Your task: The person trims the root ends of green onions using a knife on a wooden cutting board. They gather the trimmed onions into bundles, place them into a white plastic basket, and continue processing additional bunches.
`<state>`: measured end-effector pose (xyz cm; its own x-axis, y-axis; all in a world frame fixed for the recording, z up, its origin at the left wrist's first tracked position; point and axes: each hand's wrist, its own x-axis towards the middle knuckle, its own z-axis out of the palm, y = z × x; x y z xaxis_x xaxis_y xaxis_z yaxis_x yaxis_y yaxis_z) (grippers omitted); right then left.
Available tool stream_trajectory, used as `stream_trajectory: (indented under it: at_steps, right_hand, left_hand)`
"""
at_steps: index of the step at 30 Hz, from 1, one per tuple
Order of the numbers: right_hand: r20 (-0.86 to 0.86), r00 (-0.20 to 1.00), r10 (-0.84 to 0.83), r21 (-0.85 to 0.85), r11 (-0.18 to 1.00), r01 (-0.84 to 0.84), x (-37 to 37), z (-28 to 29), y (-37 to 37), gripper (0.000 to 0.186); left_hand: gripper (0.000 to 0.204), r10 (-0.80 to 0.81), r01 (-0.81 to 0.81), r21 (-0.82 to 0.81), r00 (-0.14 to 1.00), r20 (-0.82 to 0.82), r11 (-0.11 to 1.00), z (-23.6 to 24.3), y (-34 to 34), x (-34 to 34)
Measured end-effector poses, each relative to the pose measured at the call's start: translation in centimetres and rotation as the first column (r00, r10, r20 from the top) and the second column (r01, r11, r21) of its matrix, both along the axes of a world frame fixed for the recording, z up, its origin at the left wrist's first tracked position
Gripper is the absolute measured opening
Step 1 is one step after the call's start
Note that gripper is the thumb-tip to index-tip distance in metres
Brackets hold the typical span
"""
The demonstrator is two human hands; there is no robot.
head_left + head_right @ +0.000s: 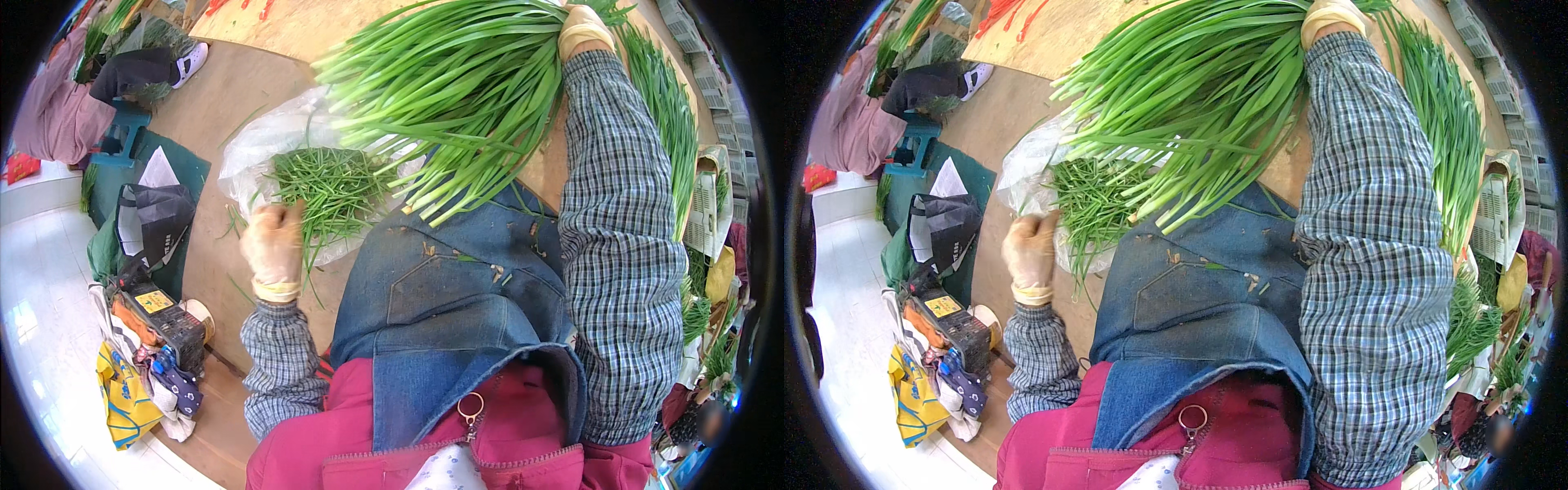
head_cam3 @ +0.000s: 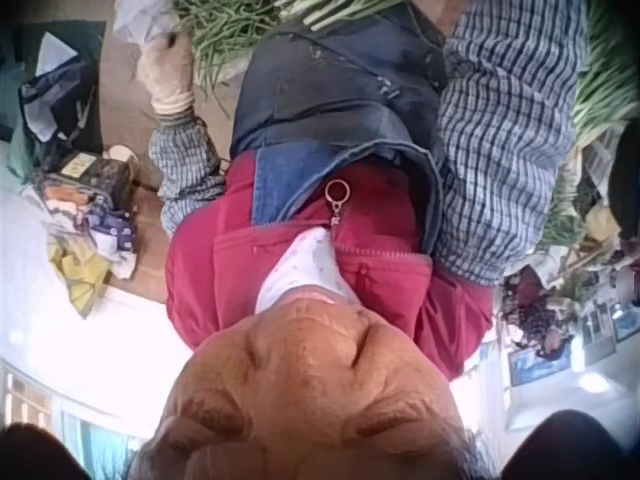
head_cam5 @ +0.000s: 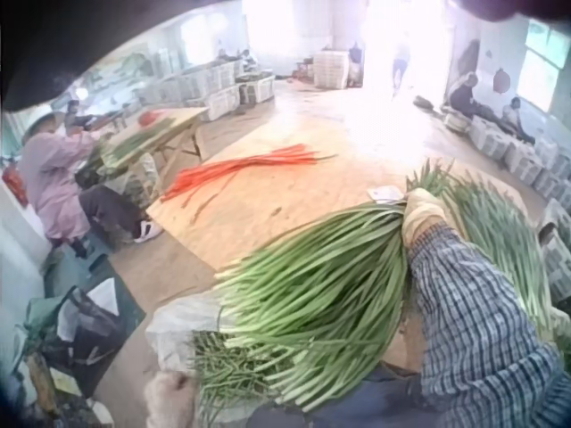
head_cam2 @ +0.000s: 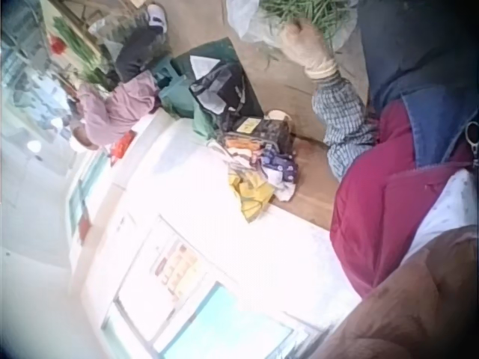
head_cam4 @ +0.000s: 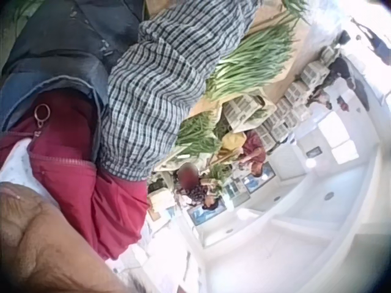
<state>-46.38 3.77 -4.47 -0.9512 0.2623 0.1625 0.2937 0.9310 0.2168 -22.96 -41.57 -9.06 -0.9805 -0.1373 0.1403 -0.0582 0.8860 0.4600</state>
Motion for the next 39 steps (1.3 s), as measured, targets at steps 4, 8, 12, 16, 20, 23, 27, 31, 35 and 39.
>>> stream_trajectory:
  at_steps: [4,8,12,16,20,23,27,31,35,39]
  right_hand:
    - [0.001,1.0,-0.026,0.029,0.999,0.026,0.3,0.5,0.3,0.037]
    - [0.002,1.0,-0.014,0.02,1.0,0.014,0.2,0.3,-0.5,0.038]
    - [0.005,1.0,-0.003,0.007,1.0,0.003,0.4,0.0,-0.6,0.038]
    - [0.009,1.0,-0.01,0.016,1.0,0.009,0.4,0.0,-0.5,0.038]
    - [0.005,1.0,-0.016,0.009,1.0,0.016,0.8,0.5,-0.6,0.038]
    - [0.007,1.0,-0.004,-0.012,1.0,0.004,0.5,0.2,-1.1,0.039]
    - [0.006,1.0,-0.026,0.03,0.999,0.026,0.6,0.5,0.1,0.039]
    - [0.015,1.0,-0.014,0.021,1.0,0.014,0.6,-0.1,-0.3,0.039]
    - [0.001,1.0,-0.011,0.033,0.999,0.011,1.0,0.5,-0.8,0.039]
    - [-0.005,1.0,-0.018,0.007,1.0,0.018,1.5,0.7,-0.3,0.04]
  left_hand:
    - [0.034,-0.326,-0.062,0.875,0.914,0.243,0.48,2.9,7.3,-1.8]
    - [0.032,-0.345,-0.25,0.963,0.916,0.203,-0.097,2.7,11.1,-2.5]
    - [0.019,-0.228,-0.194,0.981,0.954,0.193,0.018,1.5,11.3,-2.2]
    - [0.011,-0.214,0.125,0.82,0.977,-0.004,0.558,2.0,8.1,-2.1]
    - [0.007,0.09,-0.091,0.688,0.995,0.038,0.72,-0.2,-0.2,-1.5]
    - [0.018,0.055,-0.081,-0.234,0.992,-0.113,0.969,-1.1,-4.1,0.5]
    - [0.04,-0.321,0.374,0.248,0.918,-0.232,0.893,4.0,3.6,1.2]
    - [0.036,-0.434,0.555,0.291,0.813,-0.389,0.779,5.7,9.3,0.2]
    - [0.019,-0.292,0.504,0.475,0.843,-0.451,0.722,3.4,8.9,0.3]
    - [0.011,0.087,-0.04,0.782,0.996,-0.018,0.621,2.6,5.0,0.5]
